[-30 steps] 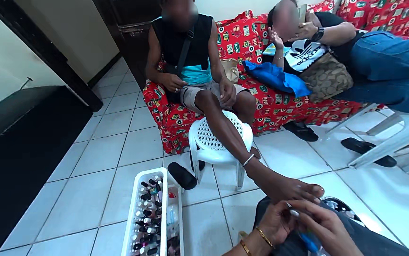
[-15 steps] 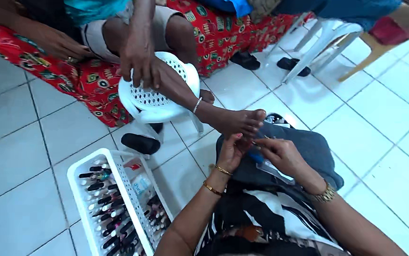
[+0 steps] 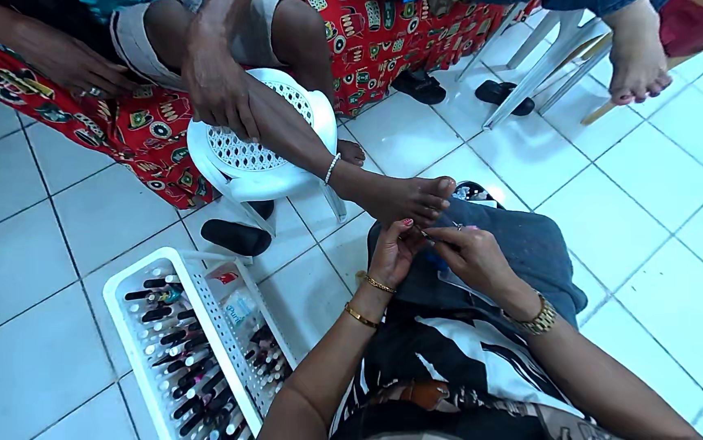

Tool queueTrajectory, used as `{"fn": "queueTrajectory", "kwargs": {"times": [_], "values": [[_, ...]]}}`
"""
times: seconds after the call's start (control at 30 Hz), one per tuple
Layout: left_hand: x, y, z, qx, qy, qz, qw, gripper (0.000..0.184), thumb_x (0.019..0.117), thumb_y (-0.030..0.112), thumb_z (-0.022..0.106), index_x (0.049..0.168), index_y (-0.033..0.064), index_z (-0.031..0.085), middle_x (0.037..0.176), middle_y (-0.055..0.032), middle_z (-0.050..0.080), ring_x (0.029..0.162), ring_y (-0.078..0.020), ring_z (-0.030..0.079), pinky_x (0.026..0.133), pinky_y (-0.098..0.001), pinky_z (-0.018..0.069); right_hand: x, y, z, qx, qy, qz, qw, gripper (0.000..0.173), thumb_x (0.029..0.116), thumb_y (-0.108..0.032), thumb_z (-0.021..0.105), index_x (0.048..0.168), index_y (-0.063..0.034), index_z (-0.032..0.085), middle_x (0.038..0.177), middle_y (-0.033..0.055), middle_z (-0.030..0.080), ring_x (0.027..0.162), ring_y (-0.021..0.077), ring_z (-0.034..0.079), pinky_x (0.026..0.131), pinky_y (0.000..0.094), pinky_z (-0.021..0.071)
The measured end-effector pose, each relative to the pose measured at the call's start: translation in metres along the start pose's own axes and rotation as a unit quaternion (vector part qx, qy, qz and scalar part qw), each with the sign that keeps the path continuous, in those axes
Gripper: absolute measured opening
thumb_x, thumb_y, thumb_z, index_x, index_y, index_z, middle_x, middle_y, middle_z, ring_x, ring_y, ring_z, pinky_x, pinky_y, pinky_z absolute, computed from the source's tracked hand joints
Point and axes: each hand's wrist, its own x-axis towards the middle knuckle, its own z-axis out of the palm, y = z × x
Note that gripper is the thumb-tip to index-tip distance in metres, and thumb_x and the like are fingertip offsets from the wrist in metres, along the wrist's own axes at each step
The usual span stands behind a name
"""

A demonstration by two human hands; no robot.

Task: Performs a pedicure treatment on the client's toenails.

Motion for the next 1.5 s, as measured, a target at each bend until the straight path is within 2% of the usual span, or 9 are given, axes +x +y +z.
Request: {"fn": "queueTrajectory", "kwargs": {"times": [0.23,0.87,0.97,1.13,1.23,1.3,1.4,1.5], "values": [[-0.001,0.001,0.001,-0.009,0.006,-0.007,1.0,0.01,0.1021,0.008,0.05,0.108,0.0125,0.056,0.086,-0.005,0.068,0.076,-0.0166,0.07,0.077,-0.032,0.0605,0.002,0.0,0.0,-0.017,0.002,-0.009,1.0,0.026,0.0942,-0.009,0.057,0.107,-0.0022,0.079,0.089,0.0142,0.076,0.077,0.0287,0.073,0.07,0.0498,0.0568],[-0.001,0.001,0.001,-0.012,-0.001,-0.004,1.0,0.008,0.1016,0.008,0.053,0.106,0.0131,0.057,0.086,-0.004,0.067,0.077,-0.0161,0.069,0.078,-0.0324,0.0603,0.007,-0.001,0.002,-0.044,0.012,-0.019,0.999,0.024,0.0921,-0.009,0.058,0.099,-0.0021,0.08,0.083,0.0144,0.075,0.072,0.0293,0.071,0.064,0.0488,0.0549],[-0.001,0.0,0.001,-0.007,-0.01,0.006,1.0,0.008,0.1016,0.009,0.053,0.108,0.0131,0.057,0.085,-0.0038,0.068,0.075,-0.0154,0.069,0.076,-0.0321,0.0606,0.008,-0.002,0.004,-0.059,0.024,-0.028,0.998,0.023,0.0916,-0.01,0.059,0.098,-0.002,0.079,0.083,0.0148,0.075,0.073,0.0302,0.073,0.065,0.0498,0.0563],[-0.001,0.0,0.002,-0.006,-0.008,0.01,1.0,0.01,0.1024,0.008,0.052,0.111,0.0128,0.055,0.088,-0.0046,0.067,0.075,-0.0154,0.069,0.076,-0.0317,0.0607,0.008,-0.001,0.009,-0.076,0.038,-0.05,0.995,0.021,0.0908,-0.01,0.059,0.094,-0.0013,0.079,0.075,0.015,0.071,0.066,0.0318,0.07,0.058,0.0492,0.0541],[0.0,0.0,0.0,-0.006,-0.014,0.01,1.0,0.01,0.1018,0.008,0.054,0.11,0.0118,0.056,0.088,-0.0053,0.068,0.076,-0.016,0.07,0.076,-0.0323,0.0608,0.009,0.004,0.011,-0.055,0.035,-0.068,0.996,0.022,0.0915,-0.009,0.058,0.094,-0.0001,0.078,0.076,0.0145,0.071,0.066,0.0292,0.07,0.06,0.0458,0.0552],[0.0,0.0,0.0,-0.006,-0.015,0.007,1.0,0.008,0.1015,0.008,0.054,0.109,0.0119,0.057,0.087,-0.0051,0.068,0.075,-0.016,0.069,0.076,-0.0324,0.0607,0.009,0.009,0.01,-0.008,0.025,-0.046,0.999,0.022,0.092,-0.008,0.057,0.097,0.0011,0.077,0.075,0.0134,0.071,0.065,0.025,0.069,0.062,0.0429,0.0552],[-0.001,0.001,0.0,-0.02,-0.013,-0.001,1.0,0.007,0.1013,0.008,0.054,0.106,0.0117,0.057,0.085,-0.0057,0.067,0.076,-0.0177,0.07,0.078,-0.0345,0.0609,0.008,0.01,0.002,0.107,-0.016,0.052,0.993,0.022,0.0964,-0.01,0.056,0.101,0.0004,0.075,0.067,0.0031,0.065,0.056,0.0061,0.06,0.057,0.0251,0.0521],[-0.002,0.001,0.002,-0.03,-0.007,-0.003,1.0,0.007,0.1024,0.008,0.051,0.105,0.0102,0.057,0.084,-0.0073,0.068,0.077,-0.0195,0.071,0.08,-0.0348,0.0608,0.009,0.01,-0.014,0.197,-0.057,0.114,0.972,0.021,0.0991,-0.01,0.056,0.105,-0.0008,0.073,0.064,-0.0053,0.063,0.054,-0.0028,0.056,0.056,0.0164,0.0495]]}}
